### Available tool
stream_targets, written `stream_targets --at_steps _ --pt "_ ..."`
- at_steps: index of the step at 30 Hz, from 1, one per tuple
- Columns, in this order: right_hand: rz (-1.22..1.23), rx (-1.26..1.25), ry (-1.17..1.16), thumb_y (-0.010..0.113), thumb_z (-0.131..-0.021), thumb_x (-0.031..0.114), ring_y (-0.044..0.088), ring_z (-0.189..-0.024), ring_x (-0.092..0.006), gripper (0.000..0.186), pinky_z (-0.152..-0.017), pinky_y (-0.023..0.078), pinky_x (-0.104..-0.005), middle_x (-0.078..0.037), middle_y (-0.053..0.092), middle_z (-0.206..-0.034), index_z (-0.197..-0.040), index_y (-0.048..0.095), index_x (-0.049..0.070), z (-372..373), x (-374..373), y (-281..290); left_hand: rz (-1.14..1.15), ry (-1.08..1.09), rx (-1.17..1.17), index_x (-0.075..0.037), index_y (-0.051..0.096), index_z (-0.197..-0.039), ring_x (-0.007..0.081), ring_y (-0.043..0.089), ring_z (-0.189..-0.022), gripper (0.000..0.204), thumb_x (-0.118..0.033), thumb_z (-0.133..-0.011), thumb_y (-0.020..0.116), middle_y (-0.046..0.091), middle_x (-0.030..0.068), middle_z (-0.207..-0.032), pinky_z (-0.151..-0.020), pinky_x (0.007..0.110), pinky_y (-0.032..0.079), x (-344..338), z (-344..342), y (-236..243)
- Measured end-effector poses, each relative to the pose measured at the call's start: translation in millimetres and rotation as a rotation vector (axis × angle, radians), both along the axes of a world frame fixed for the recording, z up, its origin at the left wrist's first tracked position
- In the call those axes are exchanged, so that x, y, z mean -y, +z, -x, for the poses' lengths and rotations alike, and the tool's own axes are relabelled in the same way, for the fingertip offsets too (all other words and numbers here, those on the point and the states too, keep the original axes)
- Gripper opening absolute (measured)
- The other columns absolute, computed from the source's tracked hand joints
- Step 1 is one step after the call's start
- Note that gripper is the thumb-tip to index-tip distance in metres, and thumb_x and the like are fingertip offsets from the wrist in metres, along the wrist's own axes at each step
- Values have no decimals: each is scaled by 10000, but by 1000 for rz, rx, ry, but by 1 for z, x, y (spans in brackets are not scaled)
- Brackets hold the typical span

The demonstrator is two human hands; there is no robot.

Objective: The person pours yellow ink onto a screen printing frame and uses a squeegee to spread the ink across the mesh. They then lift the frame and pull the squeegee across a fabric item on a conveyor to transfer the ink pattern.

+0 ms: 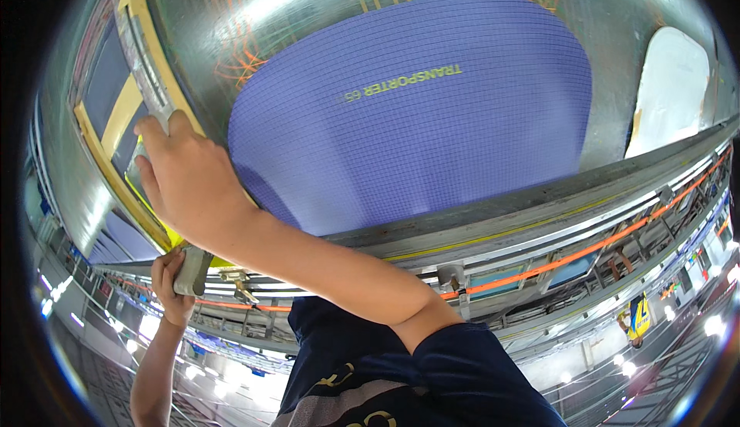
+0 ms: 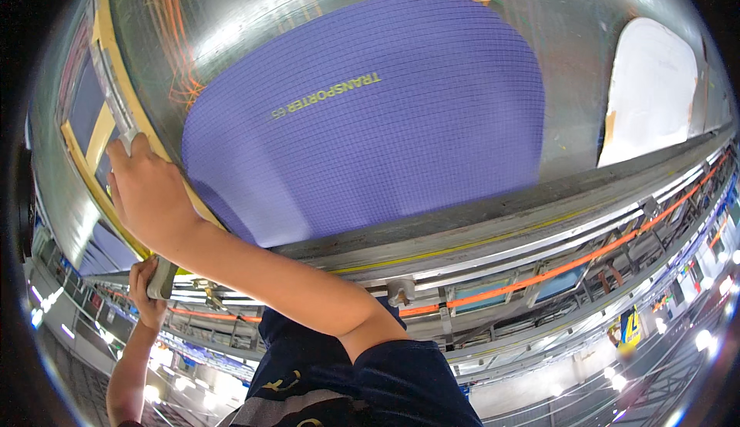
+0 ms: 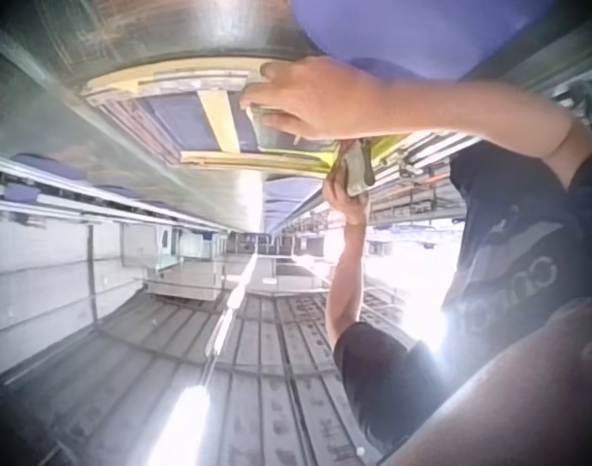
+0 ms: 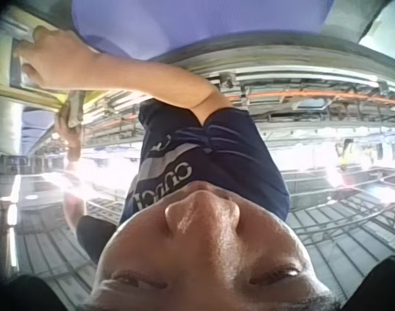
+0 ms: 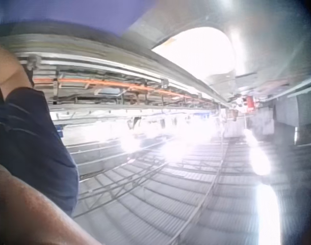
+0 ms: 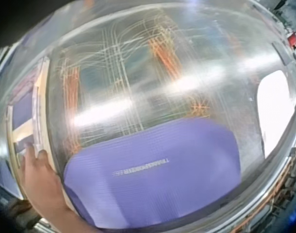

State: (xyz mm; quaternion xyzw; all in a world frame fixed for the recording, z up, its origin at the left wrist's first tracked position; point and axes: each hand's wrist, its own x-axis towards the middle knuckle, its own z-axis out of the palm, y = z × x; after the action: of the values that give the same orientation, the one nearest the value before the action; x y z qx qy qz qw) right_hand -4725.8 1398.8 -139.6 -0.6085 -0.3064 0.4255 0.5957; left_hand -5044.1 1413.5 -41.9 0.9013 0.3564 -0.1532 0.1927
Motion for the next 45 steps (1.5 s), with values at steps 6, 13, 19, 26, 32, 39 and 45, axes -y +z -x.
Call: stream_targets --at_steps 6,13,19,26,32,39,45 --pt "4 -75 -38 662 -943 123 677 -708 -418 274 -625 562 -498 -241 575 -945 -1171 553 16 -2 0 3 -4 -40 -1 16 670 -1195 378 649 -1033 560 -453 -891 642 658 214 -1123 -890 462 509 -4 -3 1" --pt "1 -30 -15 650 -945 98 673 -722 -409 272 -609 561 -469 -236 556 -959 -1173 529 12 -2 -1 0 -21 -17 2 1 688 -1155 370 653 -995 540 -440 -843 676 669 191 -1113 -863 450 508 -5 -3 -3" --pt "-28 -16 4 639 -945 74 654 -689 -431 265 -603 544 -491 -245 540 -959 -1164 506 4 -3 -1 3 -45 -67 -15 -9 691 -1150 372 651 -953 629 -564 -868 604 670 196 -1108 -811 454 498 -7 0 1" --pt "-43 -13 -40 648 -927 57 652 -718 -430 260 -616 545 -490 -242 536 -959 -1143 517 -5 -1 0 1 -47 -86 -29 -8 689 -1162 367 652 -970 649 -594 -904 589 672 195 -1129 -834 453 499 -8 2 -2" --pt "-32 -15 -91 677 -893 58 669 -730 -409 266 -616 551 -470 -246 555 -946 -1106 556 -46 6 0 1 4 -55 -37 14 675 -1204 375 651 -1030 668 -587 -932 571 662 219 -1156 -881 464 511 -7 7 2" --pt "-59 65 -172 710 -819 25 685 -712 -393 249 -580 565 -426 -277 559 -890 -974 592 -129 14 -2 -5 75 -14 -25 43 653 -1219 381 649 -980 629 -496 -899 598 642 233 -1141 -836 450 519 -11 4 2" --pt "-35 88 -156 722 -761 3 694 -756 -373 217 -584 585 -394 -297 580 -912 -902 616 -123 19 -5 -9 66 2 -8 40 652 -1195 353 634 -957 576 -427 -857 639 613 205 -1064 -782 420 517 -9 3 0"
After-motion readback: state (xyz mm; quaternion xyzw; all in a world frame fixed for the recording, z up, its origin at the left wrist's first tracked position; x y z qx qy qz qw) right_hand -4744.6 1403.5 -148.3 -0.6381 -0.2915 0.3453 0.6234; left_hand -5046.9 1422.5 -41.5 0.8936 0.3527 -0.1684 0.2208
